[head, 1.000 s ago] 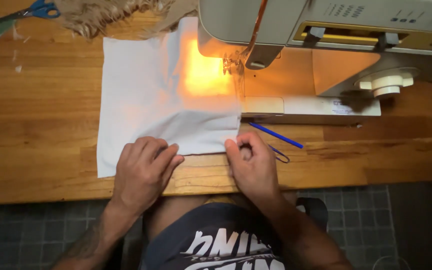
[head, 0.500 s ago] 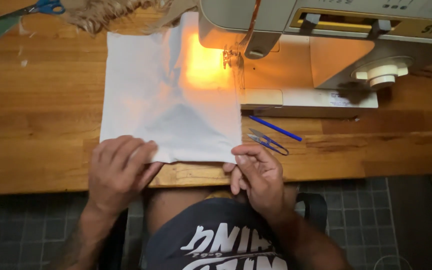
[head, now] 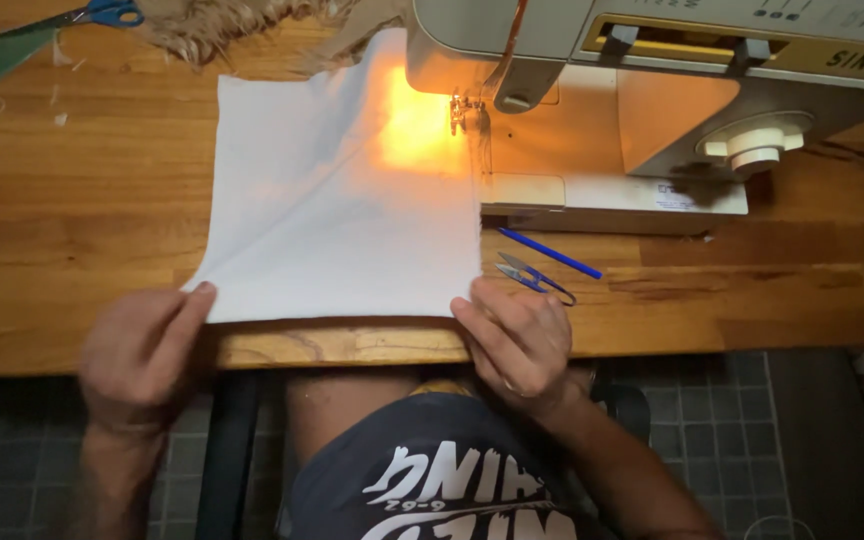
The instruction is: Sewing fabric and threading the needle of a sewing machine
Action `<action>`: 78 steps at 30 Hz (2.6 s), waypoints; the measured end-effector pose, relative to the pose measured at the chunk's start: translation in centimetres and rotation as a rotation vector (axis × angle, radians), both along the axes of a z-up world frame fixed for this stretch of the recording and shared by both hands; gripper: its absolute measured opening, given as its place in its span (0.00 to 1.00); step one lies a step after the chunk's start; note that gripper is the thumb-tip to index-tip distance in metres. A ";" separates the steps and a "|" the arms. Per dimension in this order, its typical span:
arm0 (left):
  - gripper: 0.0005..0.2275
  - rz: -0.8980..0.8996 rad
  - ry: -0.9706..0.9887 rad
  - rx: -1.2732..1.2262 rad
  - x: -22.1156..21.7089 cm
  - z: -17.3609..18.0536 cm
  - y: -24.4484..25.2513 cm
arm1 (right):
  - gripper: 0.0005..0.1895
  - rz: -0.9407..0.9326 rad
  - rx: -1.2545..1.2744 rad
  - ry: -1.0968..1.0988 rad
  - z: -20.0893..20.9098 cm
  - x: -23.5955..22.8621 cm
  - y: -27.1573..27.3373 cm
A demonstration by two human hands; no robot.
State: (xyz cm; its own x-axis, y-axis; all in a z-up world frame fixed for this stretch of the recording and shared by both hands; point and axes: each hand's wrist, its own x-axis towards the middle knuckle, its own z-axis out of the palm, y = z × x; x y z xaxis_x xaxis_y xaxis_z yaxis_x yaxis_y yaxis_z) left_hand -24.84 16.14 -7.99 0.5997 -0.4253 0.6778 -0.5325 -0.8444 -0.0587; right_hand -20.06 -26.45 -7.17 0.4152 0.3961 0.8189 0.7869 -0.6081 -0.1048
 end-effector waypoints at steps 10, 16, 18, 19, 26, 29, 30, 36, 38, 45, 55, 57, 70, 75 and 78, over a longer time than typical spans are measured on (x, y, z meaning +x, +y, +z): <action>0.12 0.116 -0.095 -0.119 -0.2 -2.4 3.4 | 0.09 0.082 -0.019 0.034 0.1 0.7 0.5; 0.11 0.102 -0.085 -0.088 -0.1 -2.5 3.6 | 0.09 0.081 -0.011 0.017 0.1 0.7 0.3; 0.06 0.077 -0.075 -0.124 0.0 -2.1 3.4 | 0.08 0.071 0.001 0.009 0.3 0.7 0.5; 0.06 0.078 -0.073 -0.125 0.0 -2.0 3.4 | 0.08 0.071 0.001 0.011 0.3 0.8 0.5; 0.09 0.071 -0.075 -0.120 0.3 -2.1 4.0 | 0.08 0.069 -0.013 0.016 0.7 1.2 0.5; 0.09 0.078 -0.079 -0.104 0.7 -1.6 3.8 | 0.09 0.066 -0.020 0.016 1.0 1.4 0.7; 0.10 0.070 -0.077 -0.099 0.9 -1.3 3.6 | 0.09 0.069 -0.017 0.006 1.1 1.6 0.8; 0.09 0.081 -0.070 -0.098 1.1 -2.0 4.1 | 0.10 0.060 -0.025 0.023 0.7 2.1 0.5; 0.09 0.084 -0.072 -0.096 1.3 -1.9 3.9 | 0.09 0.048 -0.029 0.013 0.6 2.3 0.4; 0.08 0.083 -0.089 -0.096 2.1 -1.2 3.1 | 0.10 -0.003 -0.039 0.004 0.5 3.0 0.2; 0.09 0.089 -0.080 -0.074 3.1 -2.0 4.4 | 0.09 -0.001 -0.017 0.018 1.2 4.1 0.8; 0.08 0.077 -0.073 -0.082 3.5 -1.5 4.0 | 0.09 -0.023 -0.020 0.006 1.2 4.3 0.9; 0.11 0.068 -0.085 -0.069 5.4 -0.6 3.7 | 0.08 -0.038 -0.057 0.031 2.9 5.7 1.2; 0.11 0.093 -0.082 -0.051 5.9 -0.7 3.9 | 0.11 -0.053 -0.091 0.051 2.6 6.4 1.0; 0.10 0.078 -0.089 -0.061 6.4 -0.3 3.8 | 0.11 -0.062 -0.103 0.040 2.8 6.6 1.1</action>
State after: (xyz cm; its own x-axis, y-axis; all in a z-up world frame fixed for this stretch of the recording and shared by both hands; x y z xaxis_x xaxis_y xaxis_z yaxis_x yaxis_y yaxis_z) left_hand -18.43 19.91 -8.32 0.5657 -0.3362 0.7530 -0.4599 -0.8865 -0.0504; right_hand -13.45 -25.36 -4.32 0.4730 0.4493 0.7579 0.7436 -0.6649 -0.0698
